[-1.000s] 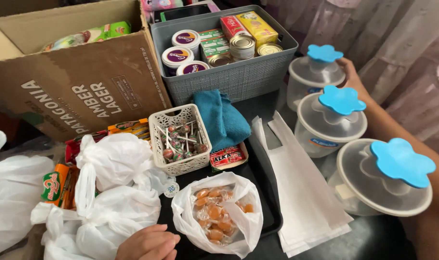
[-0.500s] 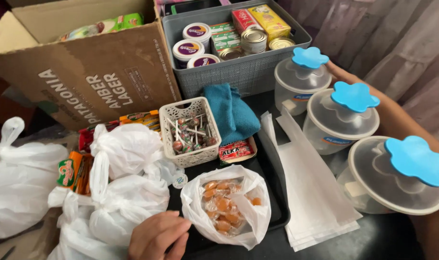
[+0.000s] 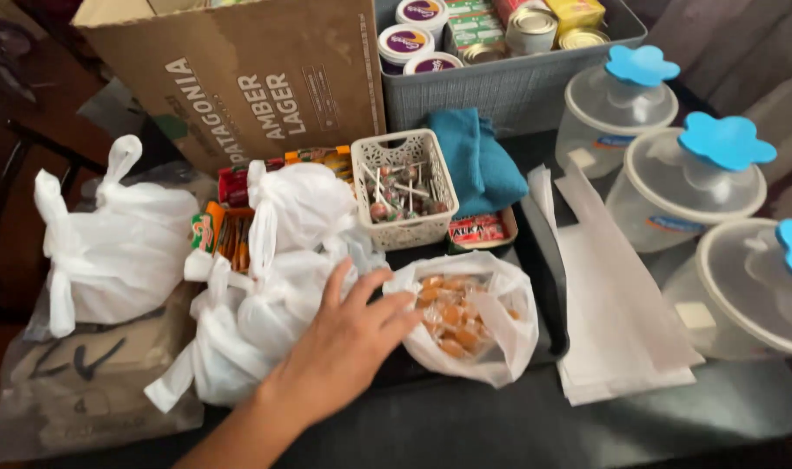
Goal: Packing small candies and lollipops into small plastic bags
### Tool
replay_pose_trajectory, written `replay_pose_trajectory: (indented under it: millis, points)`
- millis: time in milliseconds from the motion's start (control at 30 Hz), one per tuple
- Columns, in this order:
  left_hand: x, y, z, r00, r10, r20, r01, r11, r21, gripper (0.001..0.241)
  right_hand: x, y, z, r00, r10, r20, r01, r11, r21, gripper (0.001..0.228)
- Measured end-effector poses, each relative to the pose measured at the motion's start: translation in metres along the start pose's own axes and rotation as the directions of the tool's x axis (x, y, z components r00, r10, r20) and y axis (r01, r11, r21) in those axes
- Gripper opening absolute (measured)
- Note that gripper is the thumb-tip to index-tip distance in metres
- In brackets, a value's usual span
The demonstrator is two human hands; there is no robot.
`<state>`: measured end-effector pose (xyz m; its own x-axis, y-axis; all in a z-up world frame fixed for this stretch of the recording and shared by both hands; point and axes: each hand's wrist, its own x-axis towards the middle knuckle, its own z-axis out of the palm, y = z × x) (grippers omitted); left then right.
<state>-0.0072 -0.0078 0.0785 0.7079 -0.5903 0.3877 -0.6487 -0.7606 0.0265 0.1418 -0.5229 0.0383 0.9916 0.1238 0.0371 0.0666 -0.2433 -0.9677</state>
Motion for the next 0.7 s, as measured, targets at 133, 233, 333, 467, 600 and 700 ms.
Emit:
replay_pose_trajectory:
  millis: [133,233,333,467,600,700]
  points:
    - [0.008,-0.004,0.000,0.999,0.009,-0.043,-0.003,0.992,0.129,0.008,-0.056,-0.138,0.189,0.994,0.049,0.093,0.007,0.855,-0.518,0.064]
    - [0.020,0.008,-0.026,0.991,-0.018,-0.129,0.034,0.991,0.128,0.008,-0.051,-0.142,0.259,0.945,0.024,0.325,0.286,0.420,-0.861,0.079]
    - [0.023,0.015,-0.047,0.982,-0.111,-0.155,0.133,0.981,0.141,0.012,-0.024,-0.136,0.268,0.878,-0.166,0.450,0.479,0.325,-0.815,0.043]
    - [0.019,0.006,-0.054,0.929,-0.348,-0.125,0.368,0.902,0.225,0.034,-0.011,-0.192,0.244,0.876,-0.241,0.419,0.466,0.193,-0.863,0.025]
    - [0.016,-0.008,-0.053,0.749,-0.572,0.335,0.489,0.818,0.303,0.025,-0.018,-0.224,0.226,0.945,-0.121,0.305,0.328,0.384,-0.863,0.023]
    - [0.025,-0.015,-0.060,0.500,-0.449,0.741,0.607,0.792,0.071,0.036,-0.015,-0.215,0.218,0.894,-0.155,0.421,0.445,0.416,-0.793,0.023]
